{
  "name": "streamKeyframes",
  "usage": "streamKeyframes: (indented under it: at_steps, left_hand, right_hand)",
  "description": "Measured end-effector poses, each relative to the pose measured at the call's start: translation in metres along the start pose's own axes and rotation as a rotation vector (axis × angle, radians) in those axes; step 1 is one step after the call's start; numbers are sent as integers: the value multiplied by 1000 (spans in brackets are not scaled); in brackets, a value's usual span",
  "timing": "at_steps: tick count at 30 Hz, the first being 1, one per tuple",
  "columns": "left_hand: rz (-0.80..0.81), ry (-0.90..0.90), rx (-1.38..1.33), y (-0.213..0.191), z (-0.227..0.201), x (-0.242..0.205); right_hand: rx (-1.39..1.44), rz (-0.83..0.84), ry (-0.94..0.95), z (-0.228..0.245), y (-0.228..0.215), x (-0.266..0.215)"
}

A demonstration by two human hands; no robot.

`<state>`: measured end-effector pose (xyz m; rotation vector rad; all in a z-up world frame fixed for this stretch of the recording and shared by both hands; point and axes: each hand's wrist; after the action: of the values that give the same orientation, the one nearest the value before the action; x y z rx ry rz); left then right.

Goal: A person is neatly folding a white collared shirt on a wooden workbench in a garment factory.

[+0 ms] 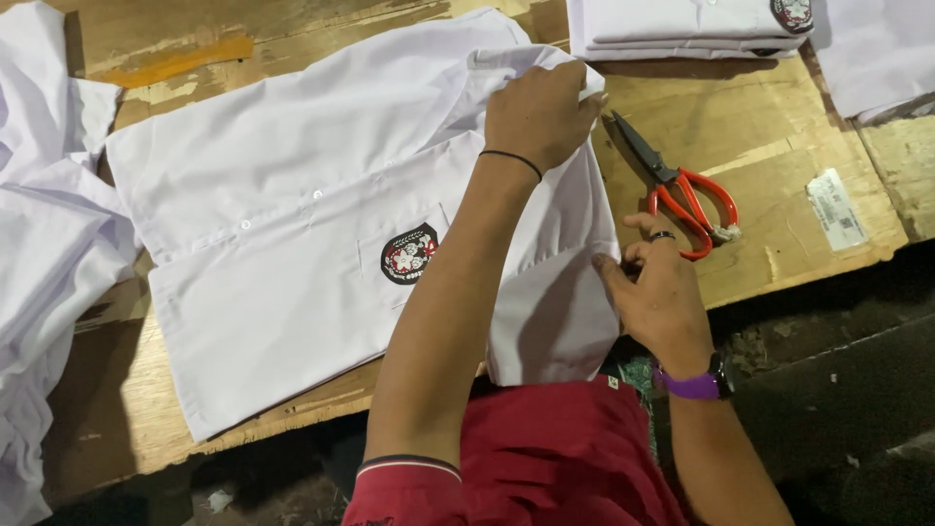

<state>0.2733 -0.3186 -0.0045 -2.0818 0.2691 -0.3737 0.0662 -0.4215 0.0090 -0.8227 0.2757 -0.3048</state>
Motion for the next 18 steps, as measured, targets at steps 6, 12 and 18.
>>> streamKeyframes:
  at_steps: [6,12,18]
  left_hand:
    - [-1,51,53,5,3,9]
    - [29,74,72,5,7,14]
    - [-84,127,136,13,15,20]
  right_hand:
    - [347,35,85,-24,-1,-5]
    - [244,214,367,4,-16,-30]
    - [437,273,469,-16,-11,-56]
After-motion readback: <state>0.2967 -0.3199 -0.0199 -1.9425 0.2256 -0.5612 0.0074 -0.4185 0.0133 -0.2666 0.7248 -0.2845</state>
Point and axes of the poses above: each hand's wrist, its own x-axis towards the middle knuckle, its own y-axis out of the palm, z = x × y, and after that the axes turned 6 degrees about -z, right-handed
